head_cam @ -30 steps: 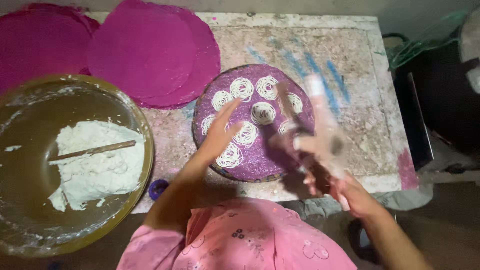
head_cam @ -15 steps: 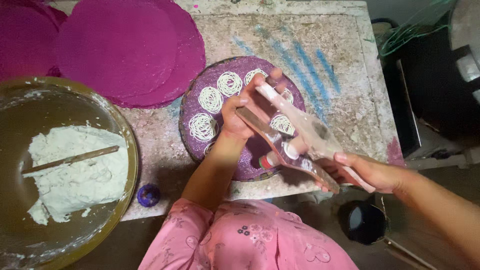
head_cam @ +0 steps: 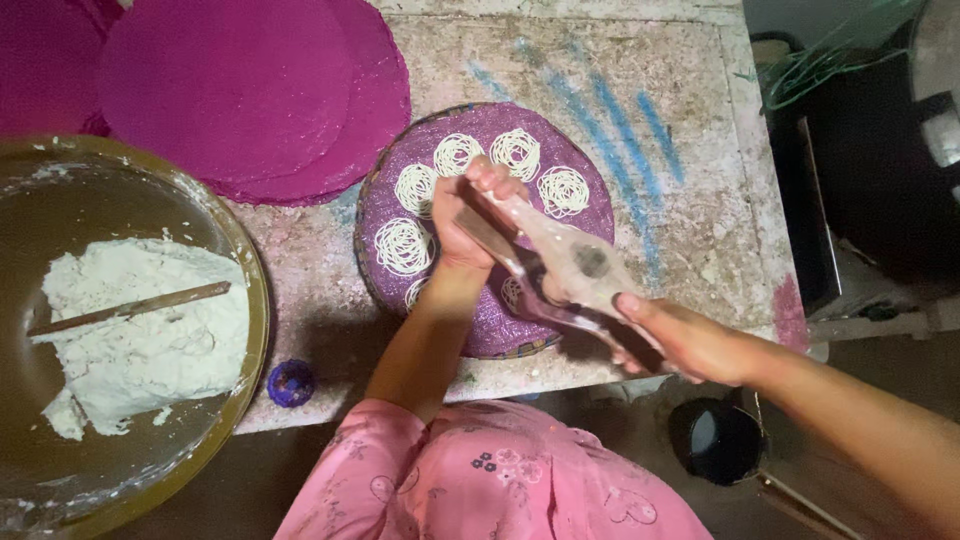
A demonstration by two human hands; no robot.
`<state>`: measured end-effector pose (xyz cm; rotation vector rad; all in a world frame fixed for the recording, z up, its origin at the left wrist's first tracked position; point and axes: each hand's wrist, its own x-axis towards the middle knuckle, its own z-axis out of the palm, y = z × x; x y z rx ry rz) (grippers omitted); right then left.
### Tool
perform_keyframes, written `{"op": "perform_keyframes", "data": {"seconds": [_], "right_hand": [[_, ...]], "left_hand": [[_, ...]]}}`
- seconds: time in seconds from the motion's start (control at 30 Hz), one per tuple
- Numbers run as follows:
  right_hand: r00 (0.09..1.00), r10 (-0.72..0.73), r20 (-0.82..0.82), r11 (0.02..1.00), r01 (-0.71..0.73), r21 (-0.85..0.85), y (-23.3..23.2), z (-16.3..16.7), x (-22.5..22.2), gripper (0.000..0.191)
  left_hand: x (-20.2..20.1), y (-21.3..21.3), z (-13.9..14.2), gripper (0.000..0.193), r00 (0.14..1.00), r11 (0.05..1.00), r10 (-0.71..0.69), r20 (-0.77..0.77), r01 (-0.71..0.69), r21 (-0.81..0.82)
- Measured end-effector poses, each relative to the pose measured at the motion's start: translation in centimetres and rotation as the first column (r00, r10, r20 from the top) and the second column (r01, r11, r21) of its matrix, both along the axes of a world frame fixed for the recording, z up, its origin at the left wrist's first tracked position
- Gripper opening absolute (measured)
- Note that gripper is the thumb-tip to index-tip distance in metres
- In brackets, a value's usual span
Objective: The person scoops white dough from a large basin into a handheld wooden extruder press, squeezes the handle to extrude thin noodle strands in circular nests onto round pink trays, and fills the trays with nests one by one. At one point they lift a finished pink tray aside to reach a bamboo rack underneath.
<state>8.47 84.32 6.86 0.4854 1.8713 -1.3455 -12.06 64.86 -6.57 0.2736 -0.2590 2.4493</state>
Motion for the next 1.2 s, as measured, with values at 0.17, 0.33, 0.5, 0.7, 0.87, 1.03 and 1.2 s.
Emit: {"op": "perform_keyframes", "data": {"seconds": [0.17, 0.33, 0.5, 0.7, 0.87, 1.03, 1.2], "right_hand": [[0.989, 0.097, -0.109, 0.962, -0.065, 0.265, 0.7, 1.4, -0.7, 0.082], [0.989, 0.055, -0.139, 0.988, -0.034, 0.150, -0.9, 0.0, -0.6, 0.081], [0.993, 0.091, -0.071, 0.958, -0.068, 0.278, 0.5, 1.1, 0.2, 0.077], [0.965, -0.112, -0.239, 0.987, 0.135, 0.081, 0.7, 0.2, -0.3, 0.065], [0.950, -0.122, -0.287, 0.992, 0.126, -0.003, 1.5, -0.5, 0.0, 0.061], [0.927, -0.079, -0.366, 0.996, 0.090, 0.013, 2.6, -1.8, 0.0, 0.063], [0.893, -0.125, -0.433, 0.987, 0.158, 0.040, 2.9, -4.1, -0.3, 0.062]], "left_hand": [[-1.0, 2.0, 1.7, 0.019, 1.000, 0.994, -0.030, -0.001, 0.030, 0.110], [-2.1, -0.1, 1.9, 0.020, 0.996, 0.996, -0.068, -0.066, 0.071, 0.045], [0.4, 1.2, 1.9, 0.019, 1.000, 0.998, -0.013, -0.021, 0.014, 0.057], [-1.5, 1.8, 4.1, 0.020, 0.996, 1.000, -0.017, -0.088, 0.018, 0.014], [-0.8, 0.3, 1.7, 0.053, 0.960, 0.630, -0.277, 0.044, 0.216, -0.746], [1.6, -1.1, -2.9, 0.072, 0.742, 0.231, -0.663, -0.099, 0.078, -0.970], [4.4, -3.8, -2.7, 0.062, 0.607, 0.052, -0.637, -0.475, -0.581, -0.812]]}}
